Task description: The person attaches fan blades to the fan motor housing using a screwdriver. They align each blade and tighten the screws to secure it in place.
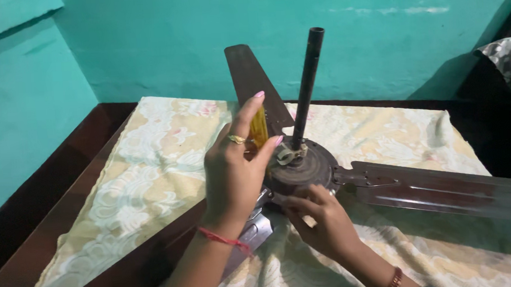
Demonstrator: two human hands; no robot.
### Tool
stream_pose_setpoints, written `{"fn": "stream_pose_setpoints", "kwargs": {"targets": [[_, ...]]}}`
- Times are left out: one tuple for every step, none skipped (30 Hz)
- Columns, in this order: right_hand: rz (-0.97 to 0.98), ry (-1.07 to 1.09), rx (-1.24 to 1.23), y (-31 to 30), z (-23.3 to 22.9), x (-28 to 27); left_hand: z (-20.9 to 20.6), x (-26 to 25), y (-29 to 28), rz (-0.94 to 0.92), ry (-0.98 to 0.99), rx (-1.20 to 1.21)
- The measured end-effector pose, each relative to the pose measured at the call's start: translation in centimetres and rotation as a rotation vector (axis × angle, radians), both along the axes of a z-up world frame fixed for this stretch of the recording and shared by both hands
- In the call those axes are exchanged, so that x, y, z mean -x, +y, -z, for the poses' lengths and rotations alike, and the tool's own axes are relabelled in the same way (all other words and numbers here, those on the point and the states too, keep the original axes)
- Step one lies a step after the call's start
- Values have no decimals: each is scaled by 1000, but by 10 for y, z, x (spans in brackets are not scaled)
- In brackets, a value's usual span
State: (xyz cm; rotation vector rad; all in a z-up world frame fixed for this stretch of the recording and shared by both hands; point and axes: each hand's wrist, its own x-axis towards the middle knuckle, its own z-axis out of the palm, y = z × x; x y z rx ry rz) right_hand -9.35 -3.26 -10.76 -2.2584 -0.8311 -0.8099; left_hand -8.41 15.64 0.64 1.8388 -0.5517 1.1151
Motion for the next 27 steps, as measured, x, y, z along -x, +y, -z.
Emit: {"fn": "stream_pose_setpoints", "kwargs": {"targets": [[8, 4, 12, 6, -3, -5, 2, -1, -1, -21, 30, 5], [17, 8, 25, 11, -5, -10, 3, -3, -2, -41, 59, 11], [25, 12, 36, 15, -5, -13, 4, -4, -2, -57, 54, 1], [44, 2, 46, 19, -4, -14, 4, -5, -3, -72, 50, -9], [62, -8, 55, 22, -1, -16, 4, -5, -4, -89, 45, -20], [80, -17, 65, 25, 1, -17, 5, -6, -3, -86, 46, -24], [91, -26, 64, 26, 4, -17, 5, -7, -4, -82, 46, -28], [102, -34, 64, 26, 7, -18, 6, -7, -4, -78, 46, -31], [110, -43, 63, 26, 9, -19, 7, -7, -4, -86, 61, -31], [124, -18, 58, 26, 10, -20, 7, -7, -5, -94, 77, -30], [139, 9, 52, 26, 12, -20, 7, -7, -6, -102, 94, -32], [154, 36, 46, 26, 13, -20, 7, -8, -7, -109, 107, -43], [161, 52, 38, 26, 13, -21, 7, -9, -9, -115, 119, -55], [167, 68, 31, 26, 13, -22, 6, -10, -10, -121, 130, -66], [175, 84, 26, 26, 14, -23, 6, -12, -11, -128, 130, -65], [173, 85, 22, 26, 14, -24, 5, -14, -13, -136, 129, -64], [174, 87, 17, 26, 15, -25, 5, -17, -13, -141, 130, -64], [174, 90, 12, 26, 15, -27, 5, -18, -14, -126, 136, -57], [193, 115, 9, 26, 16, -28, 6, -20, -15, -109, 144, -51], [213, 141, 6, 26, 17, -29, 7, -21, -16, -93, 152, -45], [232, 162, 5, 26, 18, -29, 8, -22, -15, -61, 103, -27], [222, 176, 1, 26, 18, -28, 8, -23, -14, -28, 55, -10], [209, 184, -5, 26, 16, -29, 7, -24, -11, 1, -1, 6], [196, 191, -11, 26, 14, -29, 5, -24, -9, 48, 94, 24], [186, 176, -17, 26, 12, -29, 3, -24, -6, 98, 188, 39], [177, 162, -23, 27, 10, -29, 1, -24, -3, 149, 281, 52], [171, 149, -29, 28, 9, -28, 0, -23, 0, 196, 237, 38]]}}
